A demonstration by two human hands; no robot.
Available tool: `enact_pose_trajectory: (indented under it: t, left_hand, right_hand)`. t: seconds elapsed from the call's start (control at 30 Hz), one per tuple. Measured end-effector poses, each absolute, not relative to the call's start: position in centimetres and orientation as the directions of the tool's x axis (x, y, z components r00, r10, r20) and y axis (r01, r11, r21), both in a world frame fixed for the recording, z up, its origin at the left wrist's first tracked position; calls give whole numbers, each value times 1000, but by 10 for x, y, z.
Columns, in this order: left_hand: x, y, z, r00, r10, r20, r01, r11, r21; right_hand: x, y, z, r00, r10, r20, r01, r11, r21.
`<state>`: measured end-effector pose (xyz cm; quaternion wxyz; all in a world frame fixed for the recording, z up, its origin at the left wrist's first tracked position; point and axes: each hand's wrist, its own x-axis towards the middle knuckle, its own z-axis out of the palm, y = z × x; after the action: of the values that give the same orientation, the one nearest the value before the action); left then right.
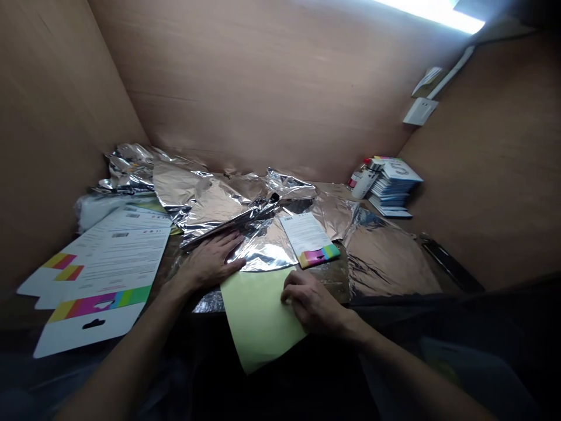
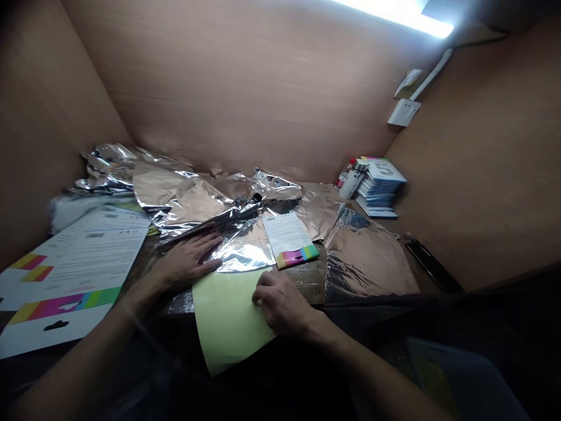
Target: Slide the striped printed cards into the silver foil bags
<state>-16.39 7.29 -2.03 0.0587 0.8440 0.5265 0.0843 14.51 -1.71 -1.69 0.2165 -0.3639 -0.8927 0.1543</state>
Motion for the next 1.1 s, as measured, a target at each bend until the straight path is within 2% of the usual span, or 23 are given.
enact_pose_trajectory:
  t: [0.1, 0.23, 0.3, 0.33, 0.4, 0.5, 0.57, 0.67, 0.87, 1.1]
  left_hand:
    - [-164, 73, -20, 429, 900, 81, 880, -436, 188]
    - [-163, 72, -20, 434, 897, 85, 877, -442, 189]
    - [-163, 72, -18, 427, 900, 80, 881, -435, 185]
    - [-162, 72, -18, 423, 902, 79, 884, -431, 183]
    - [-161, 71, -18, 425, 902, 76, 883, -431, 184]
    - [-162, 73, -20, 428, 901, 76, 879, -434, 197]
    - [-164, 75, -23, 421, 903, 80, 879, -428, 212]
    - [-167, 80, -30, 410, 907, 95, 879, -421, 224]
    - [-170, 88, -40, 421, 900, 117, 870, -437, 231]
    - [-172, 89, -42, 414, 894, 169, 851, -447, 278]
  right_hand:
    - [144, -14, -14, -609, 748, 265, 587, 649, -485]
    - [130, -7, -9, -607, 773, 183, 690, 627, -361]
    - [127, -6, -8, -634, 756, 163, 685, 647, -334]
    - [128, -5, -6, -641, 749, 168, 669, 652, -356]
    - [140, -2, -2, -587, 783, 205, 634, 602, -485]
    - [171, 15, 9, -346, 906, 245, 579, 411, -704]
    - [193, 34, 17, -230, 948, 220, 543, 313, -779]
    - [214, 61, 23, -173, 978, 120, 524, 194, -829]
    - [219, 85, 10, -128, 991, 38, 639, 112, -761]
    - [219, 85, -5, -53, 998, 41, 805, 67, -590]
